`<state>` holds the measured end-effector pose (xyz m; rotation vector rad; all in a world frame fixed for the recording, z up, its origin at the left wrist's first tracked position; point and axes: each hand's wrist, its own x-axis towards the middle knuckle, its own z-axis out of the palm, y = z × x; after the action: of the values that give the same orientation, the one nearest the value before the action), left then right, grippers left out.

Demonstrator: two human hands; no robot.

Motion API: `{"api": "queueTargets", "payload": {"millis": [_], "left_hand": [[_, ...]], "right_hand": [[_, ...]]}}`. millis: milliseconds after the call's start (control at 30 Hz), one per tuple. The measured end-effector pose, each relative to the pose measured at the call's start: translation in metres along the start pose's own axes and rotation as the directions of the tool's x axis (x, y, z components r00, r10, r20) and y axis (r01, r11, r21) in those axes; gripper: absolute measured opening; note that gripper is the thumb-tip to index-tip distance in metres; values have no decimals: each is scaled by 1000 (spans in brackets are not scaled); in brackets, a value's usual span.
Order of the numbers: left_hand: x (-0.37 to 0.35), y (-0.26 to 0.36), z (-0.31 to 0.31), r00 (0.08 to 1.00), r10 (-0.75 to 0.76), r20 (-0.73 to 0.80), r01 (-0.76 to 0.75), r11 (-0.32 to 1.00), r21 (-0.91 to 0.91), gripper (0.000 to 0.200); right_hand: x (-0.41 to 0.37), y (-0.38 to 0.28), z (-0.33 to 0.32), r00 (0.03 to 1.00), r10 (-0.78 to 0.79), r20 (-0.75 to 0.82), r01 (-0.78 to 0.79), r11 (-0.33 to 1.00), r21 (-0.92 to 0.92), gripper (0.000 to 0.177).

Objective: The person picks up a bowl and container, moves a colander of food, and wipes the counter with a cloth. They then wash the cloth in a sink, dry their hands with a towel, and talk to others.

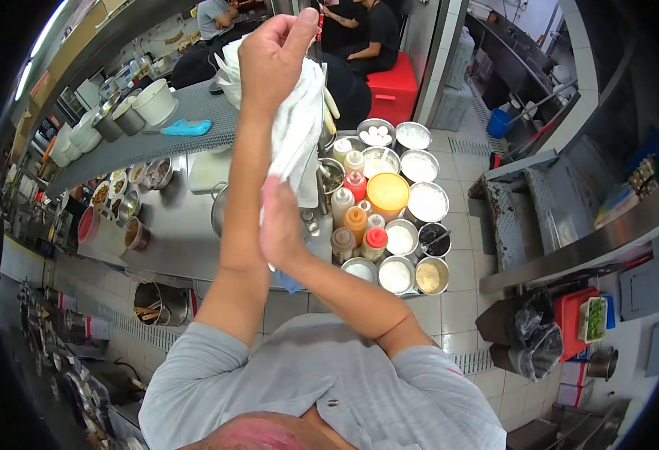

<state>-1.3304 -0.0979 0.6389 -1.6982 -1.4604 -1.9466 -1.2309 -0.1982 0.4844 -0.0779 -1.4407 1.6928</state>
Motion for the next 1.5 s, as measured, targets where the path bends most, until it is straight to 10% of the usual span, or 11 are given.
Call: {"api": "queueTargets", "payload": {"millis": [133,233,367,467,700,900,1033,1200,1300,1367,1500], "left_hand": [[-55,-18,9,985,-129,-113,118,988,-96,37],[-107,-16,-12,964,-252,-84,219,932,-288,26],[-141,-42,-72,810,-520,271,573,603,-555,25],[-147,-80,-69,690,-585,426,668,289,-685,23],[-146,-23,-16,673,-607,422,688,304,-659,28],[-154,-46,-69,663,-531,528,638,30,-770,31],[-173,-29,-85,657,-487,576,645,-33,-763,34],[-196,-6,-21,705,-497,506,663,209,-718,36],[-179,-8,-31,665,-495,559,669,62,-741,38],[-167,-22,-48,662,-483,574,621,-76,-780,39],[-160,-45,-72,669,-404,625,596,-211,-775,42]], "right_hand": [[28,-45,18,920,146,-363,51,875,481,53],[4,-56,-33,870,491,46,-358,693,-626,52],[-27,-59,-62,908,329,259,-56,708,-704,56],[-21,-77,-56,845,-138,516,534,220,-816,59],[15,-68,15,489,29,872,834,279,-476,71],[35,-46,13,582,-182,792,813,153,-562,56],[44,-77,10,438,55,897,777,479,-409,48],[158,-95,59,116,-900,420,886,-97,-453,29],[155,-95,65,373,-924,83,865,315,-390,26],[136,-65,54,787,-585,-195,615,770,169,35],[57,-36,19,983,-151,107,13,633,774,63]]}}
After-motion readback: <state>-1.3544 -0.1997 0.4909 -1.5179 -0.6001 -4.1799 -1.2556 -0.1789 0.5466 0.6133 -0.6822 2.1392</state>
